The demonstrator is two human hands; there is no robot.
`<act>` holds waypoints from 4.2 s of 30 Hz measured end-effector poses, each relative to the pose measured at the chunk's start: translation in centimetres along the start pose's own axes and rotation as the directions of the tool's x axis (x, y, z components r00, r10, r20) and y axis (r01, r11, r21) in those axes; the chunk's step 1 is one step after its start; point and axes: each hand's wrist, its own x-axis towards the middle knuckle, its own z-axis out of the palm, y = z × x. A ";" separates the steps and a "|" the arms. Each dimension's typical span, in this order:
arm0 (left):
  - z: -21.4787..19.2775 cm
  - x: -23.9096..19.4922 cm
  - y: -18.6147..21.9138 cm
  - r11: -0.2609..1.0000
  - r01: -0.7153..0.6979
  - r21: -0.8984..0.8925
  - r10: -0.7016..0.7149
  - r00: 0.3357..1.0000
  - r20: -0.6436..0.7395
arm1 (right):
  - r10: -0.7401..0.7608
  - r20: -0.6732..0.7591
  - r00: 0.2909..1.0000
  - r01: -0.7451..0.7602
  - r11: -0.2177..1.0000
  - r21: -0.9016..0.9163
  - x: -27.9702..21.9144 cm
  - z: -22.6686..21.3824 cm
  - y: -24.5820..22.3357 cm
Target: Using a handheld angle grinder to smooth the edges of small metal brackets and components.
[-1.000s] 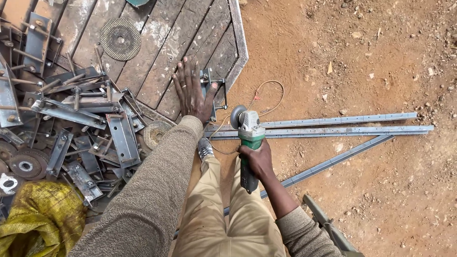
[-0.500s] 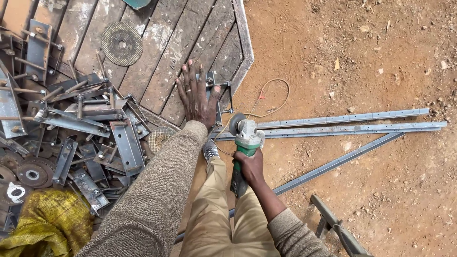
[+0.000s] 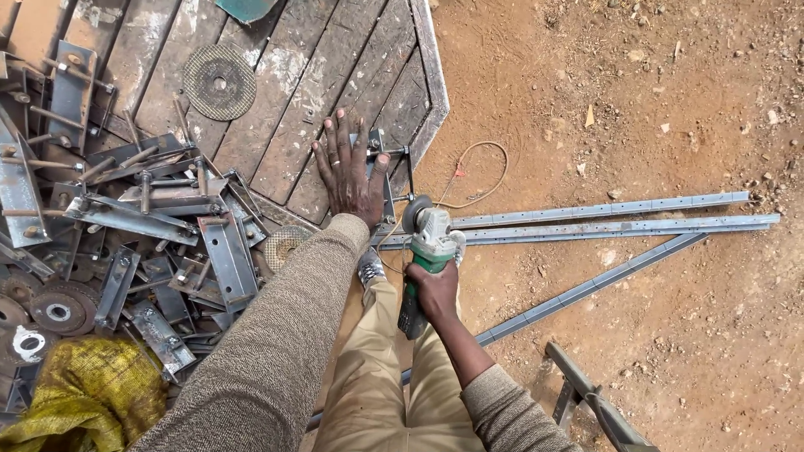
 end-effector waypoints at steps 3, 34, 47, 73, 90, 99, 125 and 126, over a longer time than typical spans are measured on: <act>0.0 -0.1 0.3 1.000 0.003 0.016 -0.003 1.000 0.003 | 0.128 0.003 0.992 -0.123 0.956 -0.267 -1.5 -0.3 -2.5; -2.4 4.5 -0.6 0.886 -0.455 0.094 0.401 0.850 0.341 | 0.102 0.022 0.995 -0.092 0.960 -0.263 -1.0 -5.3 -7.8; -3.7 5.5 0.5 0.846 -0.532 0.017 0.466 0.756 0.459 | -0.037 0.141 0.989 0.109 0.833 -0.542 3.8 -5.3 -10.9; -4.0 6.3 1.0 0.845 -0.531 0.060 0.427 0.738 0.523 | 0.086 0.187 0.979 0.021 0.863 -0.505 6.7 -5.0 -12.3; -4.1 5.9 1.0 0.847 -0.528 0.060 0.425 0.741 0.520 | 0.152 0.293 0.944 -0.046 0.939 -0.341 8.0 -6.0 -8.4; -3.6 6.0 0.6 0.853 -0.521 0.040 0.431 0.745 0.508 | 0.308 0.338 0.889 -0.167 0.907 -0.387 9.8 -8.3 -8.7; -3.5 5.7 0.8 0.854 -0.515 0.073 0.411 0.754 0.512 | 0.260 0.228 0.938 0.038 0.579 -0.815 3.1 -6.5 -12.6; -3.4 5.6 0.9 0.851 -0.520 0.074 0.416 0.754 0.509 | 0.254 0.228 0.940 0.040 0.581 -0.813 2.6 -7.3 -11.6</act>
